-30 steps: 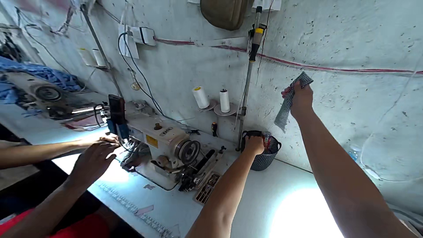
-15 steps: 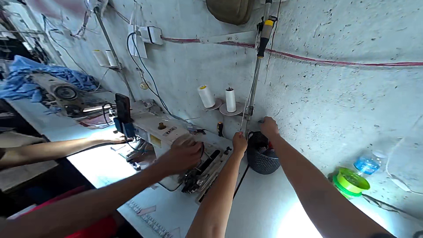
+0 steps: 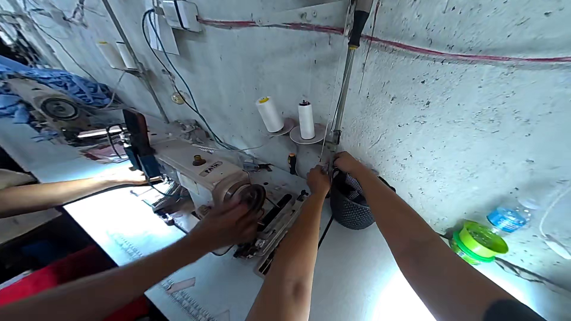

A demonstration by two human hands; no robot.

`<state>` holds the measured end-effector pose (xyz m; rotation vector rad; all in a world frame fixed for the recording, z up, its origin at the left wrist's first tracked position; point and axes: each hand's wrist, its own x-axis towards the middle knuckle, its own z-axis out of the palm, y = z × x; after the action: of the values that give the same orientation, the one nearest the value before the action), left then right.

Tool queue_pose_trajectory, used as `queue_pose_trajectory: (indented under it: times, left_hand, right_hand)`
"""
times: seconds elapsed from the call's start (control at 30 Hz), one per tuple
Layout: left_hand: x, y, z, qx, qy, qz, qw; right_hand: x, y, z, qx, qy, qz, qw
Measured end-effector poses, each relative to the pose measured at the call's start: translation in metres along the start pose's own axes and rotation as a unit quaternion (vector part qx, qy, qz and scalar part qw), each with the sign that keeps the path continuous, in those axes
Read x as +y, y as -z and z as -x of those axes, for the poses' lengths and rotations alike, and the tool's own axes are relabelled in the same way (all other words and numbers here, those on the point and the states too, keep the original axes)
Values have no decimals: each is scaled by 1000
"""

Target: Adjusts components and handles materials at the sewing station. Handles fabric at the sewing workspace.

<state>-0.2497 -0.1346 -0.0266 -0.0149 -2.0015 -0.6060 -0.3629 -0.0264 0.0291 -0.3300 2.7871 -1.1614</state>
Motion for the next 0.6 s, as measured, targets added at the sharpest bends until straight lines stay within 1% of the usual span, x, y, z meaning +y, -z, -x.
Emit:
queue_pose_trajectory:
  times: [0.03,0.07,0.1,0.13,0.17,0.2,0.27,0.33,0.37,0.43,0.47,0.5,0.57,0.6]
  left_hand:
    - [-12,-20,0,-95,98,89,987]
    - [-20,-29,-8,-202,201,161,945]
    - [-25,-35,-13,-245,275,209,906]
    - [-26,-36,-15,-257,316,233,883]
    - [-27,-35,-15,-261,328,241,875]
    - [-27,-32,-13,-267,323,243,875]
    - [-28,-26,-8,-282,295,253,877]
    - [-23,-18,-8,-289,278,294,867]
    - [-20,-15,-9,-296,282,322,854]
    - [-16,-11,-13,-334,325,372,803]
    - [-16,-10,-14,-349,354,388,776]
    - [-15,-8,-16,-352,376,395,760]
    - [-11,-3,-20,-356,394,393,751]
    - [-8,-1,-22,-358,395,381,755]
  right_hand:
    - [0,1,0,6,-2,-2,1000]
    - [2,1,1,17,0,-3,1000]
    - [4,1,2,31,5,-5,999]
    - [5,2,3,45,14,-8,999]
    - [7,3,5,56,23,-12,998]
    - [7,6,8,63,30,-18,997]
    - [4,14,24,67,31,-20,997]
    - [2,20,41,68,35,-21,997]
    - [2,22,48,68,52,-18,996]
    - [8,21,56,60,88,4,994]
    - [10,19,60,54,86,21,995]
    - [10,16,65,44,69,32,996]
    - [9,9,76,32,25,16,999]
    - [9,6,79,33,15,-6,999]
